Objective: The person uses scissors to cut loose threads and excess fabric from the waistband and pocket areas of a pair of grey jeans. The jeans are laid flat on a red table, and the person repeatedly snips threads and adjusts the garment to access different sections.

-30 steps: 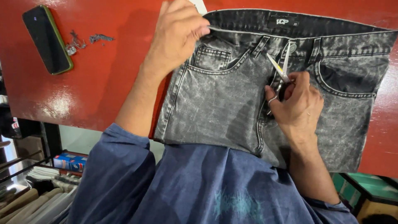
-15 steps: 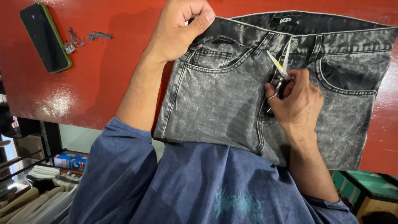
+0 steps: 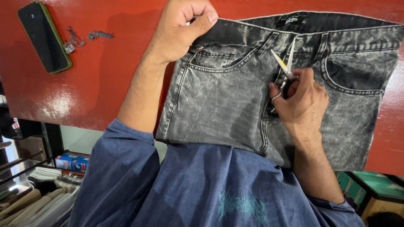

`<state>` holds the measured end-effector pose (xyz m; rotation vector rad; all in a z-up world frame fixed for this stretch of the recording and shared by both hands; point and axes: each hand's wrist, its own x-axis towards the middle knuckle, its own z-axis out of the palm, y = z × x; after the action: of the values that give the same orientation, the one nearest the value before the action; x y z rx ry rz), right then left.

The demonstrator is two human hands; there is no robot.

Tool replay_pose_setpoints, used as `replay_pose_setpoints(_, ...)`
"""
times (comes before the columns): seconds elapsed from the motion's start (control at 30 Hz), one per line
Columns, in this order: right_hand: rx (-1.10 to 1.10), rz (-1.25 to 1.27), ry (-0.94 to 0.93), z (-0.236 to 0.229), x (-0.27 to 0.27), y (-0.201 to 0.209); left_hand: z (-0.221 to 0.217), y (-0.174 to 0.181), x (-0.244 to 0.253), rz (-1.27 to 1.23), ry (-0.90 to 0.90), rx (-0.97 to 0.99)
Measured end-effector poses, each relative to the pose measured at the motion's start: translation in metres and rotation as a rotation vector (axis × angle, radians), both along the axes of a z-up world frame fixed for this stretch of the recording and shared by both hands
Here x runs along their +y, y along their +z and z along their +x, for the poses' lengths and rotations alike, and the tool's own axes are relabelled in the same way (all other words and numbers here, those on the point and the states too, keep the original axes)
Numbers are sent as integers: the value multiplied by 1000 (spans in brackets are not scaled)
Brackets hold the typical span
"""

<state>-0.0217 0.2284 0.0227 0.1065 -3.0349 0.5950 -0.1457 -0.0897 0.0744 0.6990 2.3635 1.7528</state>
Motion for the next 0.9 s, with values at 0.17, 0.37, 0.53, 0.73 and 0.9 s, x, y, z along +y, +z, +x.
replay_pose_setpoints(0.17, 20, 4, 5, 0, 1, -2, 0, 0, 0, 22, -1, -6)
replay_pose_setpoints(0.37, 34, 19, 32, 1, 3, -6, 4, 13, 5, 9, -20, 16)
replay_pose_setpoints(0.53, 177, -65, 154, 4, 0, -6, 12, 33, 20, -605, -89, 55)
replay_pose_setpoints(0.73, 120, -174, 104, 9, -6, 5, 21, 34, 27, -690, -240, 27)
replay_pose_setpoints(0.9, -79, -371, -63, 29, -30, 29, 32, 24, 46, -279, -203, -107)
